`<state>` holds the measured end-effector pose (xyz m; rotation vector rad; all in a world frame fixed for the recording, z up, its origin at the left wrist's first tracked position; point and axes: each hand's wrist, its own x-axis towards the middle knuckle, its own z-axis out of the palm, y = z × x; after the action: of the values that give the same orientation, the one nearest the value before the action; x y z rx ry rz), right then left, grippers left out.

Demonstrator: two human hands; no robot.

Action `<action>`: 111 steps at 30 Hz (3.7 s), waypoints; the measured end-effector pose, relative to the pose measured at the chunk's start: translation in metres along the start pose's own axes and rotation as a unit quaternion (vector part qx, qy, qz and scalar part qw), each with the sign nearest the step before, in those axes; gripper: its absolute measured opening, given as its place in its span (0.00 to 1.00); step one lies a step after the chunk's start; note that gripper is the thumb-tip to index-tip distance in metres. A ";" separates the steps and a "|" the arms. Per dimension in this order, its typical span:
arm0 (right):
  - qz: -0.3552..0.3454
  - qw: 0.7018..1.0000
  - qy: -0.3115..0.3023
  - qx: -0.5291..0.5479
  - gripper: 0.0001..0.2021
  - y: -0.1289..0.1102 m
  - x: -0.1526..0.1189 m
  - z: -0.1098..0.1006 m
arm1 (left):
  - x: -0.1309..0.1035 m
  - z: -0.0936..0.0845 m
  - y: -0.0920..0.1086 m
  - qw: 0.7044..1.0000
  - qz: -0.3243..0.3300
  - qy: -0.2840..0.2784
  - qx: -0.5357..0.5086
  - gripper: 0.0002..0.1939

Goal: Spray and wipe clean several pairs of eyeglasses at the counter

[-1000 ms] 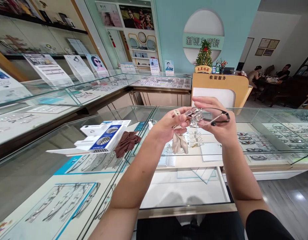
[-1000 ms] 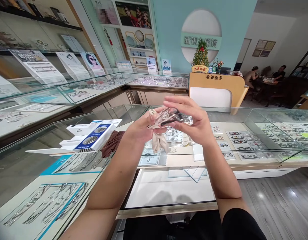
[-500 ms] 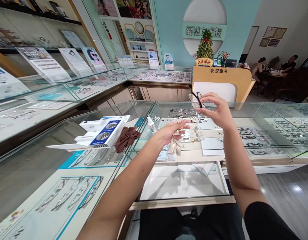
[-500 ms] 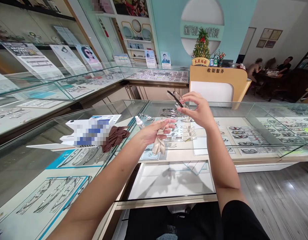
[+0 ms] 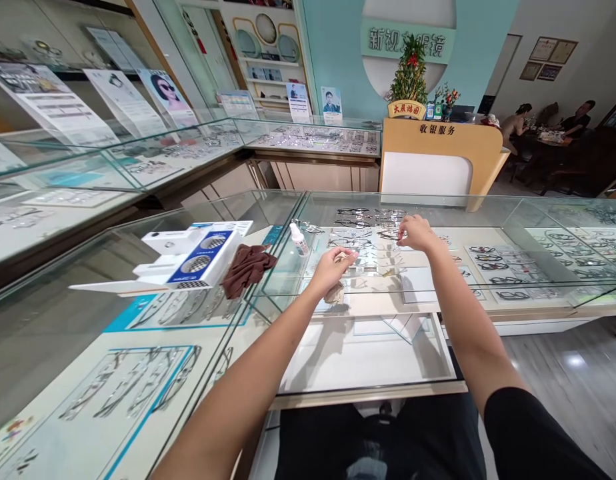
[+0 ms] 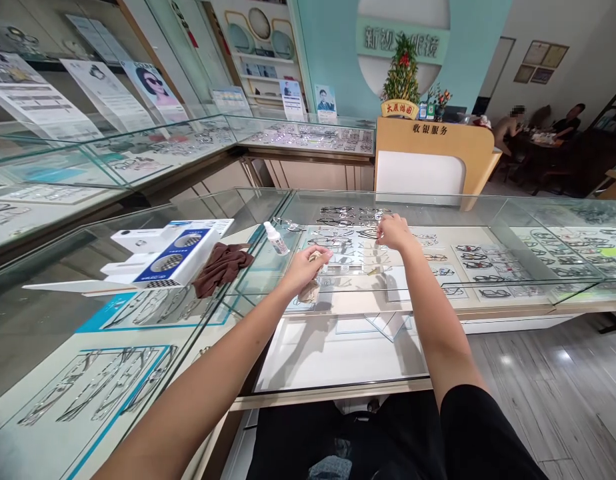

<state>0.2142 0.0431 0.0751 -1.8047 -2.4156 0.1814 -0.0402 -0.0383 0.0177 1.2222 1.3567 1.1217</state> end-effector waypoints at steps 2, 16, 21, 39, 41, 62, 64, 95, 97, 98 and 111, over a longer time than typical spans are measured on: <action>0.000 1.000 -0.011 -0.004 0.04 0.003 0.004 0.009 | 0.000 0.000 -0.001 1.000 0.009 -0.003 0.009 0.36; 0.015 0.999 -0.023 -0.033 0.07 0.005 0.012 0.031 | 0.007 -0.004 -0.011 1.000 0.004 -0.012 0.006 0.32; 0.020 0.999 -0.025 -0.036 0.08 0.004 0.013 0.033 | 0.005 -0.003 -0.008 1.000 -0.001 -0.013 0.006 0.34; 0.013 0.998 -0.029 -0.055 0.10 0.001 0.013 0.034 | 0.005 -0.004 -0.008 1.000 -0.005 -0.011 0.010 0.32; 0.013 0.998 -0.031 -0.056 0.10 0.001 0.013 0.034 | 0.005 -0.004 -0.007 1.000 -0.006 -0.011 0.012 0.32; 0.009 1.000 -0.008 0.009 0.22 -0.002 0.008 0.026 | 0.005 -0.004 -0.007 1.000 -0.004 -0.013 0.008 0.34; 0.013 1.000 0.006 0.008 0.23 -0.005 0.006 0.017 | 0.006 -0.005 -0.008 1.000 -0.004 -0.013 0.006 0.34; -0.243 0.953 0.155 0.095 0.24 -0.077 -0.108 0.025 | -0.007 0.016 0.002 0.919 -0.130 -0.216 -0.303 0.20; -0.209 0.947 0.185 0.157 0.22 -0.075 -0.107 0.028 | -0.009 0.017 0.003 0.944 -0.088 -0.193 -0.254 0.23; -0.178 0.941 0.203 0.204 0.20 -0.075 -0.107 0.031 | -0.010 0.017 0.004 0.955 -0.067 -0.182 -0.225 0.25; 0.098 0.644 -0.035 0.758 0.18 -0.064 -0.088 0.055 | -0.019 0.025 -0.003 0.992 0.042 -0.104 -0.057 0.27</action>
<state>0.1689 -0.0606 0.0291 -1.0210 -1.0157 1.6528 -0.0147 -0.0571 0.0128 1.2833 1.0800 1.0823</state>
